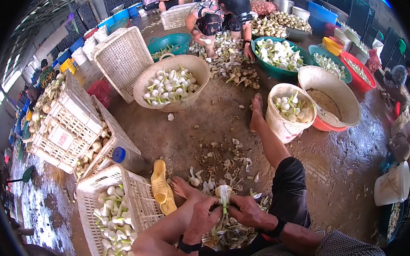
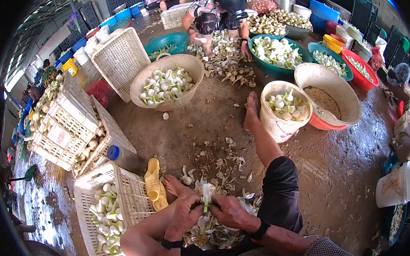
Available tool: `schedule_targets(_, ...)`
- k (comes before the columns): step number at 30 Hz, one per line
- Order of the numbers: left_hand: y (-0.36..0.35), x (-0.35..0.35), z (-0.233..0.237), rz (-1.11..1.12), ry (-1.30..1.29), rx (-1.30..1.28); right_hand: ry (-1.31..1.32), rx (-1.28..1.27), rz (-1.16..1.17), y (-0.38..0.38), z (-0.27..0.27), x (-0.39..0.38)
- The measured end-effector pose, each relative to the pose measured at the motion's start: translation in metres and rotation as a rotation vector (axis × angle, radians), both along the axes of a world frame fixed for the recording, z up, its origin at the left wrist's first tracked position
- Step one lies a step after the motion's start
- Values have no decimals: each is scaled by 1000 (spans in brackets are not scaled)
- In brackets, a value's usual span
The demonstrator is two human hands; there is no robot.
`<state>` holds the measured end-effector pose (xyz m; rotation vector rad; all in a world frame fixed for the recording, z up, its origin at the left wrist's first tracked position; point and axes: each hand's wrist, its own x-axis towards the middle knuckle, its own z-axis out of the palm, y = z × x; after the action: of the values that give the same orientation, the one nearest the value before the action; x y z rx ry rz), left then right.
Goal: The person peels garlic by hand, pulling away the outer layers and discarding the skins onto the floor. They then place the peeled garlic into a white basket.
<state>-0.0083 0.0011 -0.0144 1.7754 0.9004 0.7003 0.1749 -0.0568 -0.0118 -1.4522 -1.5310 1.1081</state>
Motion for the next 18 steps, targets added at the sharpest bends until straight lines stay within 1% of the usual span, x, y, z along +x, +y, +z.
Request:
schedule_targets(2, -3, 3, 0, 47, 17, 26, -84, 84, -13, 1, -5, -1)
schedule_targets(3, -4, 3, -1, 48, 17, 22, -85, 80, -12, 2, -4, -2)
schedule_targets(5, -5, 3, -2, 62, 95, 124, -150, 76, -21, 5, 0, -5)
schedule_targets(6, -5, 3, -4, 64, 96, 123, -149, 75, -19, 6, -1, -7)
schedule_targets(9, -5, 2, -7, 90, 119, 180, -173, 145, -36, 13, -19, -8)
schedule_targets(11, -5, 2, 5, 56, 2, 7, -219, 208, -101, 20, -45, -7)
schedule_targets(12, -5, 1, 9, 48, 5, 13, -216, 213, -110, 21, -52, -3)
schedule_targets(14, -8, -1, 12, 15, 10, -80, -172, 97, -117, 22, -65, 8)
schedule_targets(15, -13, -2, 11, 22, 5, -97, -106, 18, -142, 21, -72, 11)
schedule_targets(16, -10, -3, 12, -12, -17, -230, -113, 16, -138, 22, -89, 15)
schedule_targets(17, -4, -2, 14, -52, -39, -351, -209, 43, -170, 27, -106, 20)
schedule_targets(18, -4, -4, 17, -56, -39, -344, -300, 66, -205, 27, -112, 25)
